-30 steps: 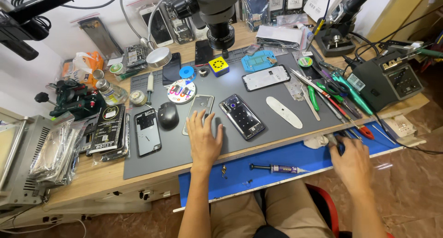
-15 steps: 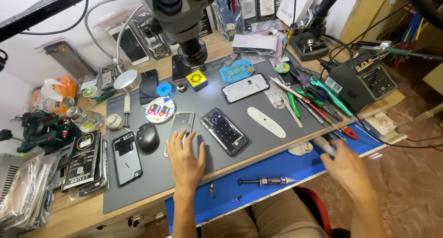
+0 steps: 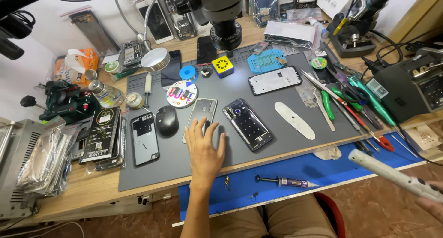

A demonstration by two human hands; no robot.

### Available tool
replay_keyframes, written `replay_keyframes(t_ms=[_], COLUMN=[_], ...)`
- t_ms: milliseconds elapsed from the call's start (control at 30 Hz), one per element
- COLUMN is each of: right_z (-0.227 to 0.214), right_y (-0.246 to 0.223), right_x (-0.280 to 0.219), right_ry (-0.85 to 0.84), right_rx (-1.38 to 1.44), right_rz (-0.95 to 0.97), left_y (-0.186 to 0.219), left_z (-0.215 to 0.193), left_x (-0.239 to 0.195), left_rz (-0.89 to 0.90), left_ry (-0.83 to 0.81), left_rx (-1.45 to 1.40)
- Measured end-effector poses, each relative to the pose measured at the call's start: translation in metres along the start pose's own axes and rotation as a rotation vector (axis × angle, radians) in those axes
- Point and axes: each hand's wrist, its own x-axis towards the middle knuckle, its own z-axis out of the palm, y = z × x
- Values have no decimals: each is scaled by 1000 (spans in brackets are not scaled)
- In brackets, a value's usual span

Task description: The person cleans the back of a purple smartphone with a white cloth, then removes the back cover to expose the internal components. They use a syringe-like tool to apply a substance to the phone's interior and later use tweezers to manipulate small parts within the device.

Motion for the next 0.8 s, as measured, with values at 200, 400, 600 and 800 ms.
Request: replay_keyframes(t_ms=[200,400,600,800], right_z=[58,150,170,175], right_y=[-342,-441,-497,-486], right_x=[-24,8,21,42], right_ry=[-188,-381,-442,-569], right_rx=[169,-248,-547,-742], right_rz=[-71,-271,-261,-307], left_y=[-2,-20,-28,-43], left_z=[3,20,23,30], left_x=[-2,-7,-8,10], left_rz=[-106,-302,-309,-208], left_ry=[43,175,153,11], left_rx=[64,211,164,129])
